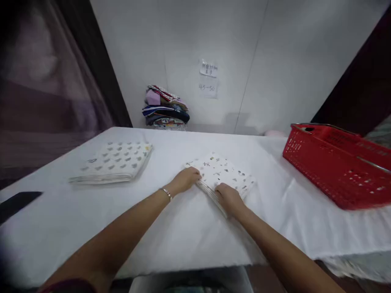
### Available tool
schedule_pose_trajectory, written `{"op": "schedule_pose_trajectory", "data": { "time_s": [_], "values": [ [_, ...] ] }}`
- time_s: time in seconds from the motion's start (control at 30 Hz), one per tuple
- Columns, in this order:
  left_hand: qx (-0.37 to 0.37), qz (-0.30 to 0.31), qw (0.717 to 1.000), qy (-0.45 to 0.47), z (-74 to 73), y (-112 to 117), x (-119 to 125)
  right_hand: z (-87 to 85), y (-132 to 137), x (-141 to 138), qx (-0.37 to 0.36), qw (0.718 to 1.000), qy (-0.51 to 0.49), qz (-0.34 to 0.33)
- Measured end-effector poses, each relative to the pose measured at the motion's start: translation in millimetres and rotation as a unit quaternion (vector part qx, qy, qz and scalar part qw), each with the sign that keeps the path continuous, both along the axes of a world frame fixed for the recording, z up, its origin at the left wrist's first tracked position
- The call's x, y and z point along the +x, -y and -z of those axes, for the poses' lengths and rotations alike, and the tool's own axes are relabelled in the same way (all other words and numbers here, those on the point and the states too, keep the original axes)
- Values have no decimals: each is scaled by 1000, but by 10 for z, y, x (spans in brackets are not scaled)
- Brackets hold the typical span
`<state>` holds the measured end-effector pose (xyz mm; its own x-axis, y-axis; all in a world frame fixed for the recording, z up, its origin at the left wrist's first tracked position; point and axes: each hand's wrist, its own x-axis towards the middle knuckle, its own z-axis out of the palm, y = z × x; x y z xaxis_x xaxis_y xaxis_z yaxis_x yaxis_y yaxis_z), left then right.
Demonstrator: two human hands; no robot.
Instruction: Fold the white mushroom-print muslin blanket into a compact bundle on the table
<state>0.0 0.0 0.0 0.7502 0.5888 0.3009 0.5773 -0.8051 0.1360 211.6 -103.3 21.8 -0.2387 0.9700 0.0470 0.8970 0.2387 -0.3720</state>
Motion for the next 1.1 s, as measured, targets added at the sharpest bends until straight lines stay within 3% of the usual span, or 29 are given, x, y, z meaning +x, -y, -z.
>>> {"op": "schedule_pose_trajectory", "data": {
  "time_s": [0.43,0.63,0.87,1.1],
  "values": [
    [40,-9,999,-11,-14,30,-3,113,36,3,20,1000,-3,-21],
    [31,-4,999,-20,40,65,-61,115,56,-21,21,999,32,-25],
    [25,-1,999,-27,11,47,-44,108,36,18,12,999,1,-32],
    [58,-4,997,-43,28,41,-13,109,26,8,15,999,26,-35]
  ]
}}
